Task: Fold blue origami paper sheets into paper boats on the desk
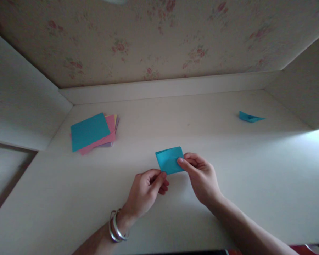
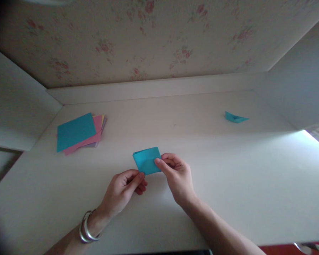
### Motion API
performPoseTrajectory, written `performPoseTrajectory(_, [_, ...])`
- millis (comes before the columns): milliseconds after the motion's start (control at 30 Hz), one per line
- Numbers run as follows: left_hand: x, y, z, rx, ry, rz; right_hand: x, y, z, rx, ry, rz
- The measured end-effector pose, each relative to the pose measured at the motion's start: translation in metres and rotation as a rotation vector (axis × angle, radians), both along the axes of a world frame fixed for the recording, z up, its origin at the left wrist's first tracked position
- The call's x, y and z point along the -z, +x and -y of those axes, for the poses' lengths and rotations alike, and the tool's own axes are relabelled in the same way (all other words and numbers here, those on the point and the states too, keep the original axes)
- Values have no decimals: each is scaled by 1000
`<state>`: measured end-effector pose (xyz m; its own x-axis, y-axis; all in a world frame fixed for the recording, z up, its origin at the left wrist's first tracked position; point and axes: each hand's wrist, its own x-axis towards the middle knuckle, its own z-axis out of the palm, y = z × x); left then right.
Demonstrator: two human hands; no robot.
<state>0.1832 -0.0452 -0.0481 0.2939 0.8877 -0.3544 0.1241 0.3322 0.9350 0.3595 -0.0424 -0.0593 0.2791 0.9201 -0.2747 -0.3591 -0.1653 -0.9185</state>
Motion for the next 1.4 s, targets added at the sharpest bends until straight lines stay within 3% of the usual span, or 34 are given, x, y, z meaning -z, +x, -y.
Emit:
performPoseTrajectory(200, [-5,0,3,-76,-26,85,0,-2,0,-15,-17,-108])
performPoseTrajectory(300, [-6,0,2,-130,-26,119,-2,-3,1,-88,-6,-178])
performPoseTrajectory(367, [-7,0,1,-159,-17,143,-6,-7,3,-214,37,-221])
performPoseTrajectory(500, [-8,-1,2,-121,33,151,-12,-16,10,-596,50,-163])
performPoseTrajectory(600, [-6,0,5,-87,54,136,-12,-19,14,-664,22,-54])
performPoseTrajectory(967, [-7,4,9,-45,7,167,-4,-19,15,-530,-24,-211])
performPoseTrajectory(1133, [-7,4,8,-64,-38,168,2,-10,10,-330,-56,-200])
performPoseTrajectory(1300, [-6,0,3,-150,-129,213,-4,6,-6,-29,-61,-274])
performPoseTrajectory(1400, [-4,-3,1,-192,-142,219,-5,15,-10,-25,-73,-227])
